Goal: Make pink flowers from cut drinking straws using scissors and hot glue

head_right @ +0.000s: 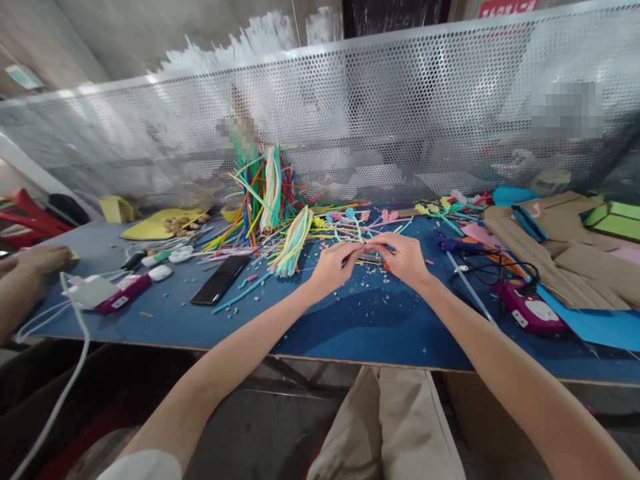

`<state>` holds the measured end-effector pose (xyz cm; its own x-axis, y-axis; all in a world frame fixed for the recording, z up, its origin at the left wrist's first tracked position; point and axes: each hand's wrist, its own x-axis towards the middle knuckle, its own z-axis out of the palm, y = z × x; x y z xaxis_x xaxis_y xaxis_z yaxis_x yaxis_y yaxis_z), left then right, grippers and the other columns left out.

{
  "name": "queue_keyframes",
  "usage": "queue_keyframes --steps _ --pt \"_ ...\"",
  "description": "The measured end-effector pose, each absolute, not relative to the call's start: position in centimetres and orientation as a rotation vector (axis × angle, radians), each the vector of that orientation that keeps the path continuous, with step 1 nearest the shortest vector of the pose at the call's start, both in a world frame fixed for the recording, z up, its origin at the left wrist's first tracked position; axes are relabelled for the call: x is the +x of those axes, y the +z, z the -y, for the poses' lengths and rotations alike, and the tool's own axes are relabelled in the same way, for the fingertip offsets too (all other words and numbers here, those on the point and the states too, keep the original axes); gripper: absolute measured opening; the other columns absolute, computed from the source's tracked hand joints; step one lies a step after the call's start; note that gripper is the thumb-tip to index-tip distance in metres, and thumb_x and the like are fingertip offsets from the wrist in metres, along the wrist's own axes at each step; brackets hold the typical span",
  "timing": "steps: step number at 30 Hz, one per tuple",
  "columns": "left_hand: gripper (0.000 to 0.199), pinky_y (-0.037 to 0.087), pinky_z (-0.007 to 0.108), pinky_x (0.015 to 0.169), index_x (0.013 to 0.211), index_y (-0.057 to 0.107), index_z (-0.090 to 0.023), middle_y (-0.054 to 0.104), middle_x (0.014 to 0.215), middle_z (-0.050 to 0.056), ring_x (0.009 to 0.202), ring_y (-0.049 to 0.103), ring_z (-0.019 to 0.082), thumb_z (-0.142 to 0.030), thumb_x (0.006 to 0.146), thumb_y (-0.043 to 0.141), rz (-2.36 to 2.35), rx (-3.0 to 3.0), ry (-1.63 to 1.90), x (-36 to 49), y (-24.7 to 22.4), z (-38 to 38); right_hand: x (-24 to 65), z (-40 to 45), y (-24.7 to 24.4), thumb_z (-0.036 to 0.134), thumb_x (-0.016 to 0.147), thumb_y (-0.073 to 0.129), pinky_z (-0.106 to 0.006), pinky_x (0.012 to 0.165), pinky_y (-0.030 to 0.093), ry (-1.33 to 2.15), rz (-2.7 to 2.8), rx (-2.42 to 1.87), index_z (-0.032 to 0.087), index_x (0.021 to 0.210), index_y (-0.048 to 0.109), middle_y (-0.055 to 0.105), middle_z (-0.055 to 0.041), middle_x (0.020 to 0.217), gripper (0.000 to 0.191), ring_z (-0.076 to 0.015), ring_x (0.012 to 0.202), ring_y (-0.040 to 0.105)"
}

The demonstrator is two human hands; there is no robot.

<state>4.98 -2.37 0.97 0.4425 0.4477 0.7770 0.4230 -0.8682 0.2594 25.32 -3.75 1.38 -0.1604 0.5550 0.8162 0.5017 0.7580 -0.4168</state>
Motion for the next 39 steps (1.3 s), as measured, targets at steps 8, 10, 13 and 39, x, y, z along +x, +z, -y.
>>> queue_keyframes --steps 8,10,13,39 --pt "0.022 0.058 0.031 0.087 0.114 0.069 -0.018 0.076 0.104 0.007 0.095 0.071 0.016 -0.022 0.102 0.051 -0.801 2.728 1.484 4.9 0.9 1.8 24.2 3.8 1.8 0.03 0.092 0.066 -0.034 0.081 0.055 0.114 1.711 -0.816 0.026 0.089 0.074 0.074 -0.0018 0.09 0.01 -0.019 0.087 0.069" --pt "0.022 0.057 0.031 0.086 0.113 0.069 -0.019 0.077 0.104 0.005 0.094 0.072 0.016 -0.023 0.102 0.051 -0.834 2.772 1.474 4.9 0.9 1.6 24.3 3.7 1.8 0.031 0.093 0.065 -0.035 0.08 0.054 0.103 1.727 -0.829 0.026 0.088 0.074 0.073 -0.0018 0.09 0.011 -0.019 0.086 0.069" --pt "0.022 0.055 0.029 0.083 0.113 0.071 -0.022 0.078 0.104 0.003 0.091 0.073 0.015 -0.028 0.102 0.053 -0.924 2.838 1.453 4.8 0.8 1.5 24.9 3.6 1.9 0.03 0.094 0.064 -0.035 0.082 0.054 0.085 1.771 -0.833 0.026 0.088 0.074 0.074 -0.0015 0.089 0.012 -0.0185 0.086 0.069" --pt "0.028 0.044 0.031 0.072 0.106 0.079 -0.031 0.078 0.081 0.003 0.076 0.07 0.019 -0.047 0.097 0.058 -1.183 2.758 1.418 4.4 1.2 1.0 25.6 3.1 2.0 0.036 0.094 0.061 -0.035 0.079 0.053 0.082 1.765 -0.899 0.024 0.087 0.067 0.07 -0.0024 0.088 0.015 -0.0188 0.082 0.065"
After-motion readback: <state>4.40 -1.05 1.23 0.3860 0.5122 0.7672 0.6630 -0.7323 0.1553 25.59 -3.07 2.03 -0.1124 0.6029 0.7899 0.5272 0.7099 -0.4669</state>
